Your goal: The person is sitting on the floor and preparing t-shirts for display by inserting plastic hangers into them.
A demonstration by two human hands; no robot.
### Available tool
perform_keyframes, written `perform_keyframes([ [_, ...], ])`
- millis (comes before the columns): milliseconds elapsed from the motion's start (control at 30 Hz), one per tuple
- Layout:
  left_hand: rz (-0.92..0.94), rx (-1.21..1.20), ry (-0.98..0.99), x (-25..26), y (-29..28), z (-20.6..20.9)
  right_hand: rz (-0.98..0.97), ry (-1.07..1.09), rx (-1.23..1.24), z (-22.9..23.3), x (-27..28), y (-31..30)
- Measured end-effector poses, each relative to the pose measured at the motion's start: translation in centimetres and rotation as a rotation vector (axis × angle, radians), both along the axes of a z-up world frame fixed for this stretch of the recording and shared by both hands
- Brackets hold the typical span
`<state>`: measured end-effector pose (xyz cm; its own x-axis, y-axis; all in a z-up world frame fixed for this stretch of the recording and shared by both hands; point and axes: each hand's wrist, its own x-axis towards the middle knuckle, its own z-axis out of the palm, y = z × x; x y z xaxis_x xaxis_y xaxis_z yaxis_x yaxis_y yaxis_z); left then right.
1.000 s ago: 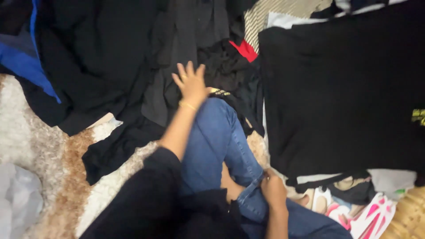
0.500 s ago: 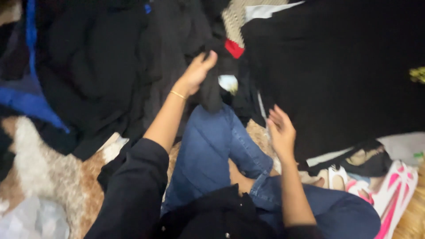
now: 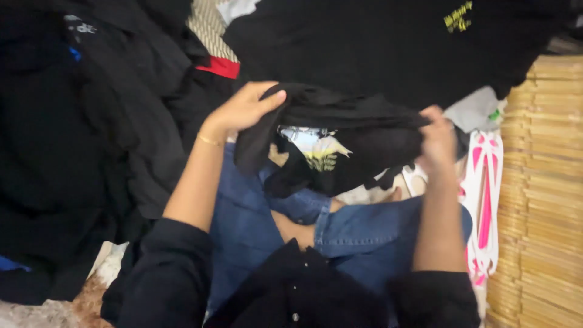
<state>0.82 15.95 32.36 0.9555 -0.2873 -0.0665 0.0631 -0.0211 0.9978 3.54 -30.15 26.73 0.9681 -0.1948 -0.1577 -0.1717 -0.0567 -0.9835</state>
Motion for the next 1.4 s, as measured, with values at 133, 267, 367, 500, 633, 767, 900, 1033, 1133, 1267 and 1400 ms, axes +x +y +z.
perform_keyframes([
  [133,0.030,0.322,-0.496,2.7,-3.8,2.3,0.002,-0.126,-0.085,5.1,-0.6,-7.6],
  [267,0.137,0.431,-0.821,8.3,-8.4,5.1,-0.159,-0.271,-0.113,8.5,3.1,-9.3],
  [367,0.429,0.346,-1.034,11.3,-10.1,3.3,0.105,-0.566,0.394,9.0,3.2,-5.5],
  [500,0.384,0.849,-0.857,8.1,-11.7,-1.7,0.044,-0.690,-0.405,3.8,0.6,-1.8],
  [633,0.151,0.890,-0.217,-1.2,-11.7,-7.0,0.173,0.052,-0.921,-9.9,-3.4,-1.7],
  [767,0.001,0.900,0.277,-3.8,-11.0,-16.7,0.228,0.145,-0.864,-9.4,-3.4,-1.2],
  [900,0.147,0.530,0.209,-3.4,-12.0,-17.8,0.610,0.499,-0.931,-9.4,-4.2,2.1],
  [1033,0.312,0.305,0.225,-3.2,-11.4,-16.8,0.749,0.533,-0.545,-7.4,-3.5,2.6],
  [1133,0.262,-0.083,0.382,-5.0,-7.7,-9.2,0.552,0.441,-0.158,-1.5,-5.5,-3.0],
  [1267,-0.079,-0.360,0.287,-7.1,-1.7,-9.1,0.148,0.286,0.214,-10.7,-9.8,-18.9],
  [1400,-0.281,0.059,0.470,-7.3,-2.6,-6.9,0.902,-0.280,0.859,-6.1,-7.3,-16.7],
])
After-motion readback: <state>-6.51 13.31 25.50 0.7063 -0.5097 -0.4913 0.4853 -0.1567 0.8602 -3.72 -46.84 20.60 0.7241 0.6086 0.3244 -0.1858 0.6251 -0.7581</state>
